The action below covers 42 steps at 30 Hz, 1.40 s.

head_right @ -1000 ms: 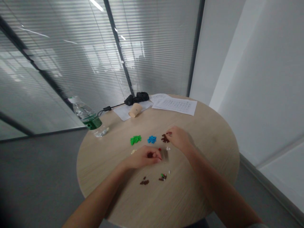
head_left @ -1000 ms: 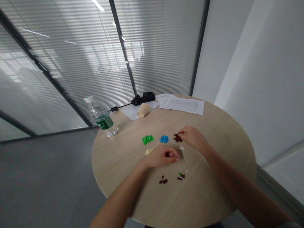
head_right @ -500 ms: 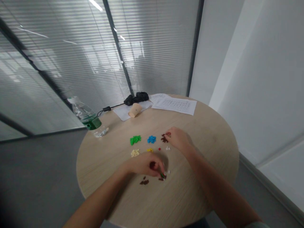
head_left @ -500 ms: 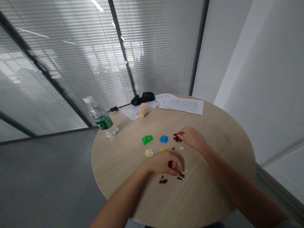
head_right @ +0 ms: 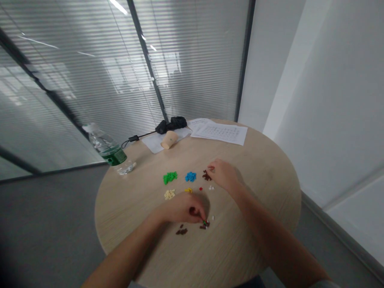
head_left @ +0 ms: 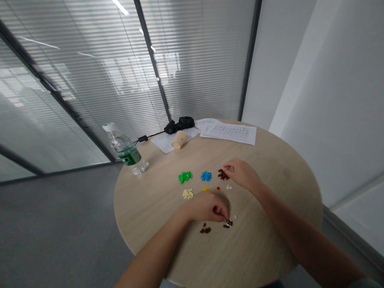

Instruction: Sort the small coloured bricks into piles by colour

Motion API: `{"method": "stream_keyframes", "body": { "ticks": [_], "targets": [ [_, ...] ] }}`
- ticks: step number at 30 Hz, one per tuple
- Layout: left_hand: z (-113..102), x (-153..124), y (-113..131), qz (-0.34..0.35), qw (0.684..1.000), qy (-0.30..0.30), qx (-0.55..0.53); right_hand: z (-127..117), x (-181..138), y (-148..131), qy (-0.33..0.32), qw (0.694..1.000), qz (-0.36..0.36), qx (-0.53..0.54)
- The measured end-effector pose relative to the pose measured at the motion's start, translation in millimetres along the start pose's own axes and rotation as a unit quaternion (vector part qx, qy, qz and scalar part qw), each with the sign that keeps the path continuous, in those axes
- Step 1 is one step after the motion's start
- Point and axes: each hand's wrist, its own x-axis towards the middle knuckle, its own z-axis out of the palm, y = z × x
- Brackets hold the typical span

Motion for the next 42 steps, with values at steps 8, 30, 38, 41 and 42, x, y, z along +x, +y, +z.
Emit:
{"method": "stream_keyframes", "body": {
  "ticks": [8,30,38,41,42],
  "targets": [
    [-2.5,0.0,-0.8,0.007,1.0,0.016,0.013,0.0,-0.2,0.3,0.028,0.999,-0.005,0.027],
    [-50.1,-43.0,-51.7,-0.492,0.819,0.228,0.189,-11.2,-27.1,-26.1,-0.53,0.808,-0.07,0.248],
    [-48.5,-42.4,-53.9,-0.486,0.82,0.238,0.185,-11.6,-30.7,-33.0,-0.552,0.798,-0.107,0.216],
    [-47.0,-40.7,-52.5,-0.477,0.825,0.246,0.179,-11.4,-31.9,-36.1,-0.541,0.808,-0.117,0.202],
    [-46.4,-40.0,-52.0,-0.474,0.826,0.248,0.177,-11.3,-32.3,-37.0,-0.539,0.809,-0.119,0.199]
  ]
}}
